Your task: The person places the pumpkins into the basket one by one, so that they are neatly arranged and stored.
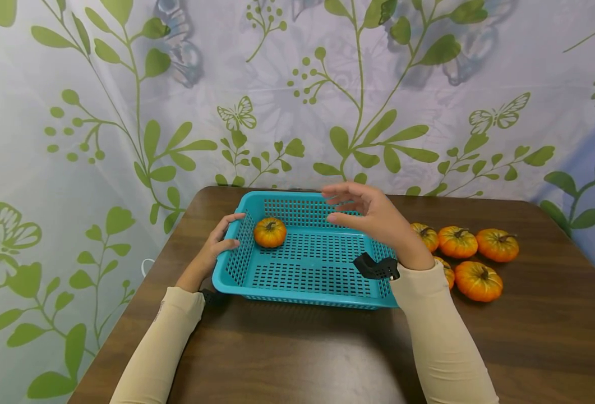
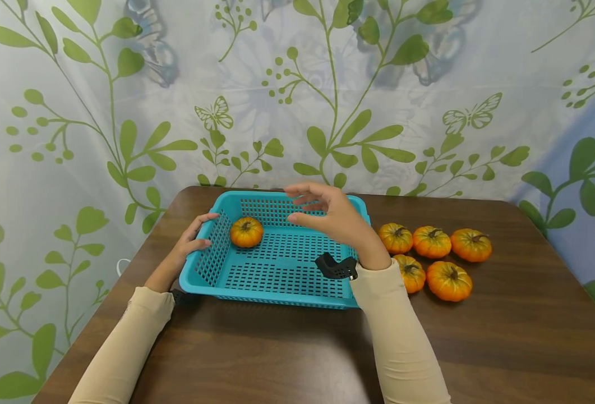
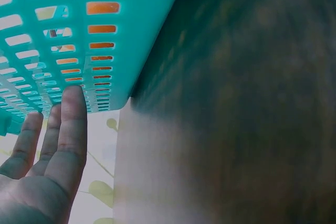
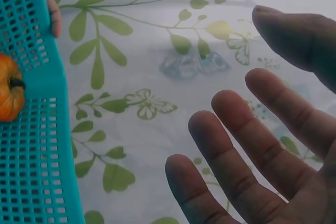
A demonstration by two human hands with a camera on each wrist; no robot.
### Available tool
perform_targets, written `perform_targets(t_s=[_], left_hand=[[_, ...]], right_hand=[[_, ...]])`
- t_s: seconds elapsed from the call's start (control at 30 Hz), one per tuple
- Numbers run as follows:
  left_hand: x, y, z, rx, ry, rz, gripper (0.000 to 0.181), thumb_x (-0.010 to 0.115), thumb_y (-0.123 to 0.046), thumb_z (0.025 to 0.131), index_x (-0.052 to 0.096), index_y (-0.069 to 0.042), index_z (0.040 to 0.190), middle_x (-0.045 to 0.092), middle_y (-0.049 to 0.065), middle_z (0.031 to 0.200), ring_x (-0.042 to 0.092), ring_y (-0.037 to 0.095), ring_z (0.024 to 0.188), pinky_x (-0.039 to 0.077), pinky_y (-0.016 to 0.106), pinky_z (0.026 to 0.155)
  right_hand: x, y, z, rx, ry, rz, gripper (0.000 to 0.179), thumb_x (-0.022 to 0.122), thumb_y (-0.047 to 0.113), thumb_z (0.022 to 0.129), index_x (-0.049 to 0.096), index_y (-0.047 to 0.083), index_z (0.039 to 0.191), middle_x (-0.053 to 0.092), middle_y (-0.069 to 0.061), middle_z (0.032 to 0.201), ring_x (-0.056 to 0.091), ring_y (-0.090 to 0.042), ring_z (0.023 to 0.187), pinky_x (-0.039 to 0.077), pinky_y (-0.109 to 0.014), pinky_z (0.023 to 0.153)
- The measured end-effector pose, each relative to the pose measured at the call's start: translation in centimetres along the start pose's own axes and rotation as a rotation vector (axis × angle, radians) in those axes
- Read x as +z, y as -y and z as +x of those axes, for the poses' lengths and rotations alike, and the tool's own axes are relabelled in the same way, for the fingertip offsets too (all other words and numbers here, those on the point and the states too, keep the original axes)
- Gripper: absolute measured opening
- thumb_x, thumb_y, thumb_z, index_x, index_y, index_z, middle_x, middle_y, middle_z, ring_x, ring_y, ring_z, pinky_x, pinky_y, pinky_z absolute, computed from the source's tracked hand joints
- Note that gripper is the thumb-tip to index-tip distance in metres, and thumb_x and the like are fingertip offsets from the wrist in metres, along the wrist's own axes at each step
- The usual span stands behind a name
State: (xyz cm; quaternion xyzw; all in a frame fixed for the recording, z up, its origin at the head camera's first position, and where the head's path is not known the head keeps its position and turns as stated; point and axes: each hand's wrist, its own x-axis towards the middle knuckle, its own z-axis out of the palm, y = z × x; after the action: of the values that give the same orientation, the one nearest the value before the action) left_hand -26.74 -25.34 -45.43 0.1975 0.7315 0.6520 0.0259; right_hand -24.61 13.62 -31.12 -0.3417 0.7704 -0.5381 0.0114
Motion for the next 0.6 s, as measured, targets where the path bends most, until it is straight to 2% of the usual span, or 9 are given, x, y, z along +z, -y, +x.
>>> perform_targets(t_s=[0.2, 0.33, 0.43, 0.6], left_hand=[[0.0, 0.1, 0.1, 0.005, -0.004, 0.021, 0.067, 0.049, -0.008, 0.096, 0.032, 0.002, 0.159, 0.033, 0.033, 0.161, 0.048, 0.052, 0.131, 0.055, 0.032, 0.094], [0.0, 0.1, 0.1, 0.007, -0.002, 0.02, 0.067, 0.049, -0.009, 0.095, 0.032, 0.002, 0.16, 0.034, 0.033, 0.16, 0.048, 0.051, 0.13, 0.055, 0.032, 0.094], [0.0, 0.0, 0.0, 0.009, -0.003, 0.016, 0.068, 0.05, -0.009, 0.095, 0.032, 0.003, 0.159, 0.034, 0.033, 0.16, 0.048, 0.05, 0.129, 0.055, 0.031, 0.094], [0.0, 0.1, 0.0, 0.002, -0.003, 0.011, 0.068, 0.05, -0.009, 0.095, 0.032, 0.002, 0.16, 0.033, 0.033, 0.161, 0.048, 0.047, 0.128, 0.055, 0.031, 0.094]], right_hand=[[-1.2, -0.8, -1.3, 0.037, 0.01, -0.021, 0.048, 0.074, 0.003, 0.1, 0.062, -0.002, 0.147, 0.066, -0.018, 0.141, 0.063, -0.021, 0.122, 0.051, -0.033, 0.104], [-2.0, -1.5, -2.3, 0.035, 0.024, 0.004, 0.049, 0.073, 0.001, 0.099, 0.061, -0.005, 0.146, 0.067, -0.013, 0.139, 0.064, -0.02, 0.121, 0.053, -0.027, 0.101], [-2.6, -2.1, -3.0, 0.018, 0.037, 0.07, 0.046, 0.071, -0.003, 0.1, 0.061, -0.006, 0.145, 0.068, -0.007, 0.136, 0.065, -0.022, 0.121, 0.055, -0.028, 0.098], [-3.3, -3.0, -4.3, -0.006, 0.065, 0.198, 0.046, 0.066, -0.008, 0.101, 0.067, 0.009, 0.144, 0.07, -0.005, 0.135, 0.066, -0.023, 0.122, 0.058, -0.031, 0.096]])
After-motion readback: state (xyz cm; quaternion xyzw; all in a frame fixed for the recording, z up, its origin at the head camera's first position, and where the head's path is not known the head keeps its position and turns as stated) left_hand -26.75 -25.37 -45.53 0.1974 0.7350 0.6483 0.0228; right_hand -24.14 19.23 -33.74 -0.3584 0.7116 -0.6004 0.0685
